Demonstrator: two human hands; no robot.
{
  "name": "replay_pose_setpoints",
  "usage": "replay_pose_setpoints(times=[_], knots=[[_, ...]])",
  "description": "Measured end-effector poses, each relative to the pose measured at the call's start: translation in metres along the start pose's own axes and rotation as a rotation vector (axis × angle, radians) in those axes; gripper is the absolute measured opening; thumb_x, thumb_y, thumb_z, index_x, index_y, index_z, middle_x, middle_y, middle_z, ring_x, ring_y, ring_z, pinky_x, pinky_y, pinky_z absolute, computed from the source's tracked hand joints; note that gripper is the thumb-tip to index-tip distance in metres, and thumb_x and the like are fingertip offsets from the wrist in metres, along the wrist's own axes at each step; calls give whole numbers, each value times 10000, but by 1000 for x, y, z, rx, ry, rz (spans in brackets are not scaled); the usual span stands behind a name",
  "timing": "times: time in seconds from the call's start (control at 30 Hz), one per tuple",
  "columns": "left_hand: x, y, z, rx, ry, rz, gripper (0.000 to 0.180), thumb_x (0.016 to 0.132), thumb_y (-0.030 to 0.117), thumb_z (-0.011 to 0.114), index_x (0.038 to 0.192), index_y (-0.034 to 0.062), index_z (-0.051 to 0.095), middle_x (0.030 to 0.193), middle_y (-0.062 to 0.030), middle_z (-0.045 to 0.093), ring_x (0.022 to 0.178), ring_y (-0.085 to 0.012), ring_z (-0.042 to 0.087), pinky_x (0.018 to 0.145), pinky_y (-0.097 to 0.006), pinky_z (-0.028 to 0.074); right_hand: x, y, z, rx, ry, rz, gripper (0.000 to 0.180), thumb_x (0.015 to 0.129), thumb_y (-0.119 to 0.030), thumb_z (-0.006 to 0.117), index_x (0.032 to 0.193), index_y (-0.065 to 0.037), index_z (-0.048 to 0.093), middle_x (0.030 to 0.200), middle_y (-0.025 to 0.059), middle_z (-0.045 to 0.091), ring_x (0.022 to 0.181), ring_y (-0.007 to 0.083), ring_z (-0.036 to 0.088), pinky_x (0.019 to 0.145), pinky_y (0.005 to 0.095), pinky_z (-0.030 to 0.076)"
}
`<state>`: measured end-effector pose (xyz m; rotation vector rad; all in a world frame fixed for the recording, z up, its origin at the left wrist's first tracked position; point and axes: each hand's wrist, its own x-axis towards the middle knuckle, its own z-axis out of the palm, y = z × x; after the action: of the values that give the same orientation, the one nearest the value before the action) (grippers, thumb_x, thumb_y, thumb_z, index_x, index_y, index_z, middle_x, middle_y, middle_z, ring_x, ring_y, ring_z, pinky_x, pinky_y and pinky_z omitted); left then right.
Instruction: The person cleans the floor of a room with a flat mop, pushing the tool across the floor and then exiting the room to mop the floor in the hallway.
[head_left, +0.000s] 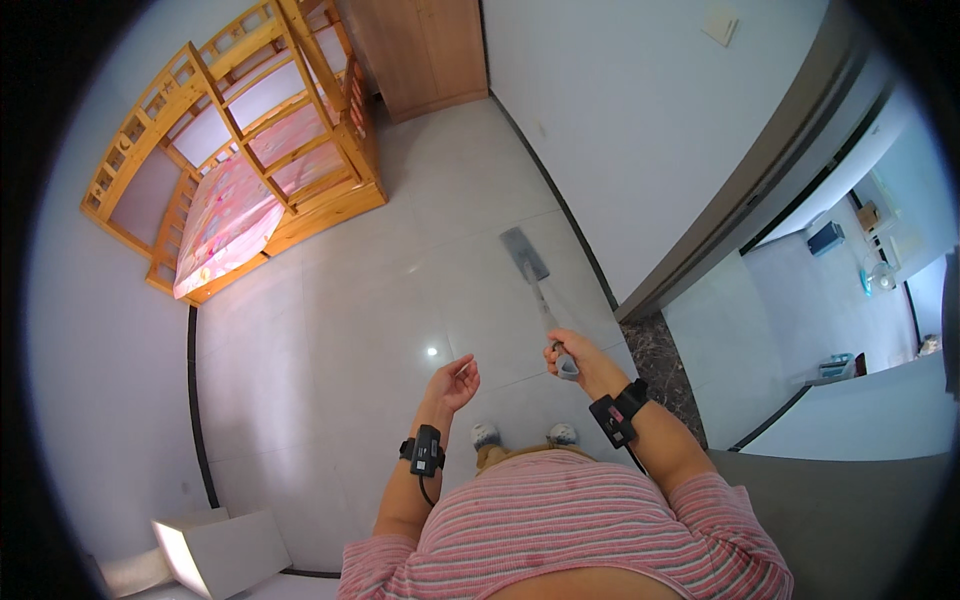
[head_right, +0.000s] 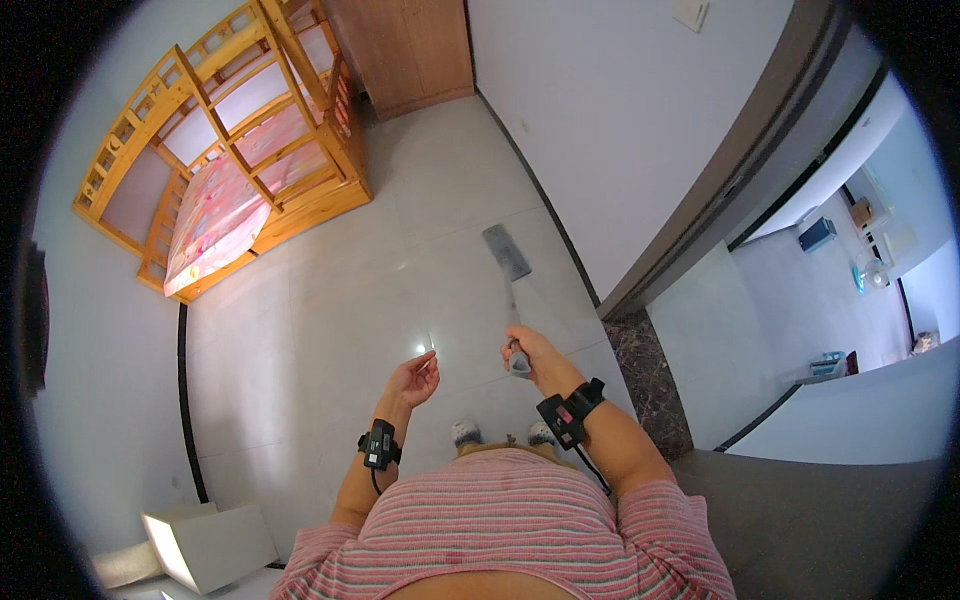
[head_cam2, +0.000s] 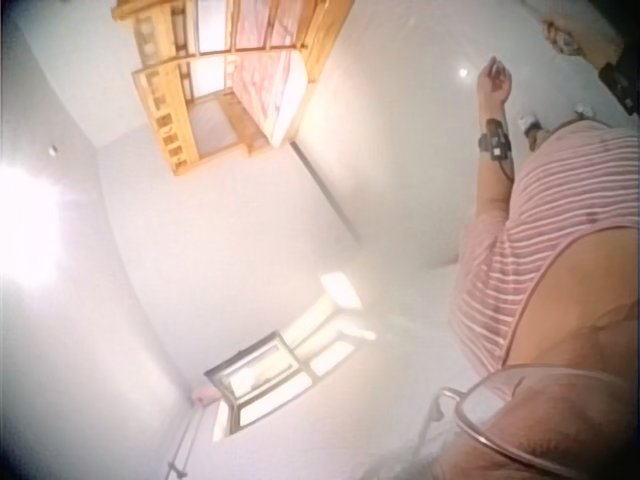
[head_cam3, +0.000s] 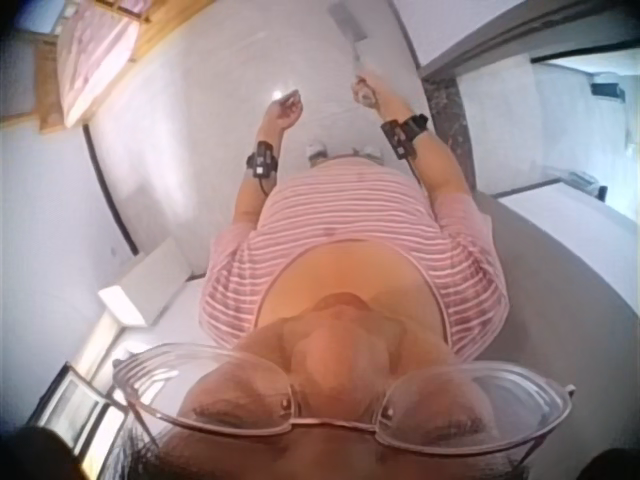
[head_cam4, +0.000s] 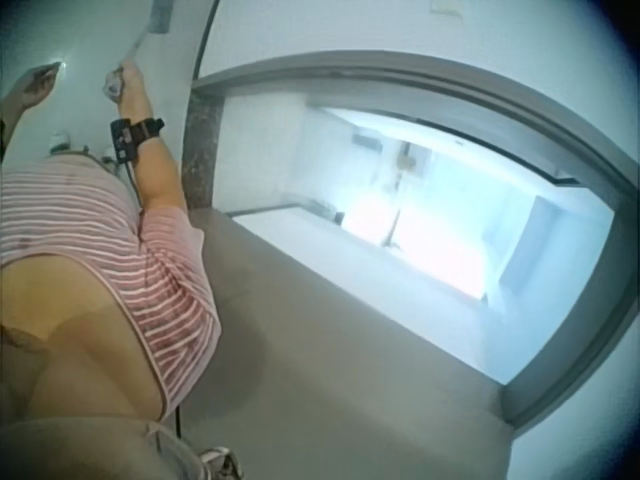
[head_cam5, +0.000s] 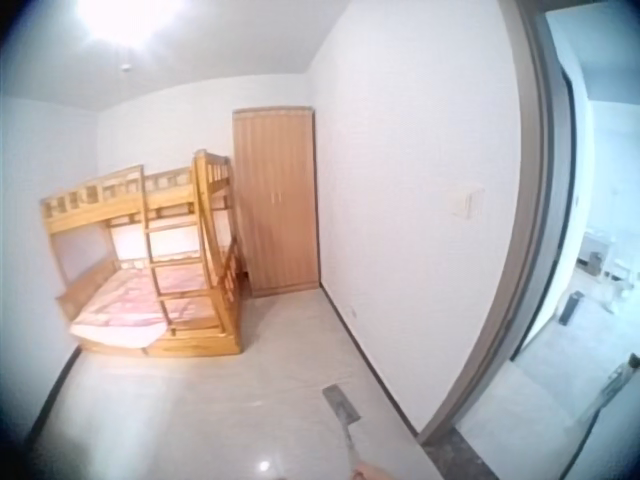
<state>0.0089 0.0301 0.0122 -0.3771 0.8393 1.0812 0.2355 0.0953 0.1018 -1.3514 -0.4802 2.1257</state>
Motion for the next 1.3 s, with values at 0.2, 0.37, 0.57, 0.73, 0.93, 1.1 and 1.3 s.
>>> replay_pose_setpoints(times=[0.2,0.37,0.57,0.73,0.93,1.1,1.3], knots=[[4,5,15,33,9,-13,157,780,81,425,889,-9,493,687,-59,524,613,-136,538,569,-249,474,-15,-8,18,9,-99,137,164,768,-188,433,653,-74,411,513,51,474,396,136,428,386,231,371],[7,4,16,23,-18,-26,164,790,86,403,891,-12,488,689,-64,525,617,-141,540,569,-250,474,-15,-12,26,17,-167,162,176,767,-189,436,640,-67,427,523,40,469,397,133,421,377,229,360],[10,4,15,24,-17,-17,168,794,90,393,890,-14,484,682,-72,522,616,-143,539,569,-253,474,1,-30,23,-4,-184,10,177,756,-201,452,630,-79,426,541,29,460,413,122,428,364,217,334],[11,-1,14,20,-37,-25,175,795,94,392,901,-14,480,677,-75,520,617,-141,536,573,-259,474,37,-36,2,-34,-146,28,183,747,-211,461,616,-97,403,543,21,452,425,106,431,372,203,328],[11,-2,11,20,-15,-28,175,794,99,398,905,-7,482,684,-70,517,619,-141,536,578,-261,473,42,-21,-10,-92,-95,-1,197,749,-206,460,604,-97,382,547,28,470,423,105,438,394,215,373],[13,4,13,51,2,-9,181,794,103,402,916,-6,480,680,-61,514,612,-141,536,580,-263,474,8,-25,20,-106,-42,68,265,773,-202,424,530,-105,382,523,20,445,398,104,396,380,206,327],[19,2,28,63,-74,-40,155,791,77,413,882,-21,491,673,-75,525,595,-141,537,563,-241,472,-28,-34,27,-88,-132,100,262,772,-206,433,536,-104,382,541,16,442,408,97,375,381,190,311]])
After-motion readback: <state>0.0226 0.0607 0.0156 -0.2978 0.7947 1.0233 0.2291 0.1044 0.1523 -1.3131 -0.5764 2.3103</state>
